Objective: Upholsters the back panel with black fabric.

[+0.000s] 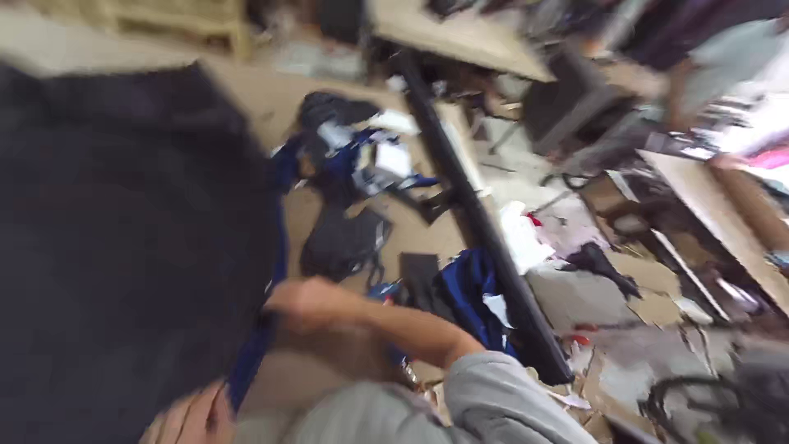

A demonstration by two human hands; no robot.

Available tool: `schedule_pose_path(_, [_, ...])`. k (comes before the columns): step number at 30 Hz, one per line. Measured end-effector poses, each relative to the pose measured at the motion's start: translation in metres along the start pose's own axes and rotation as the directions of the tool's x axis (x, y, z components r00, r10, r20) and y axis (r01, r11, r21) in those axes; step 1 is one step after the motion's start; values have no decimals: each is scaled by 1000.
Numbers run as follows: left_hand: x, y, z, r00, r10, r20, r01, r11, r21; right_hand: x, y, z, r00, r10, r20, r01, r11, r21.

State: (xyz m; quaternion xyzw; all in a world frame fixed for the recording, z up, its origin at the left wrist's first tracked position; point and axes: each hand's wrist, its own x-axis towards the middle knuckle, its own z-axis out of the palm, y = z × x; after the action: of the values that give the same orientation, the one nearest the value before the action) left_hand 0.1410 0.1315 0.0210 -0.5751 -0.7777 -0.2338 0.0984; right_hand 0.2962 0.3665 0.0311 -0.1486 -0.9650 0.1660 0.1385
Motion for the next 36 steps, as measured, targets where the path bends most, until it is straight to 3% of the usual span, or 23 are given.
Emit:
schedule_pose_path(4, [-32, 3, -8, 997, -27, -75, 18, 992, -124, -40, 13, 10, 990, 140, 33, -143, 974, 174])
schedule_pose_path(6, [-44, 3, -13, 987, -68, -144, 47, 988, -149, -50, 15, 11, 990, 142, -26, -133, 965, 226])
schedule_pose_path(9, [-57, -2, -20, 963, -179, -199, 156, 980, -126, -47, 11, 11, 992, 78, -102, -53, 971, 232])
schedule_pose_path(12, [-58, -11, -21, 950, -275, -145, 267, 961, -71, -24, 4, 13, 996, -42, -77, 54, 986, 160])
schedule_pose_path(16, [-53, -10, -13, 953, -269, -141, 268, 963, -23, 17, -13, 14, 945, -320, -75, 323, 946, 32])
schedule_pose_path(19, [-37, -2, 2, 959, -253, -129, 260, 965, 42, 40, -14, 20, 896, -442, -38, 442, 897, -19])
schedule_pose_path(24, [-8, 5, 25, 963, -229, -140, 236, 971, 40, 49, 2, 38, 862, -503, -64, 502, 864, -36])
schedule_pose_path(29, [-15, 1, 34, 980, -131, -149, 135, 991, 17, 36, 8, 45, 859, -502, -97, 501, 865, -39])
schedule_pose_path(36, [-13, 7, 32, 973, -204, -111, 207, 978, 20, 35, 7, 37, 861, -507, -31, 506, 862, -37])
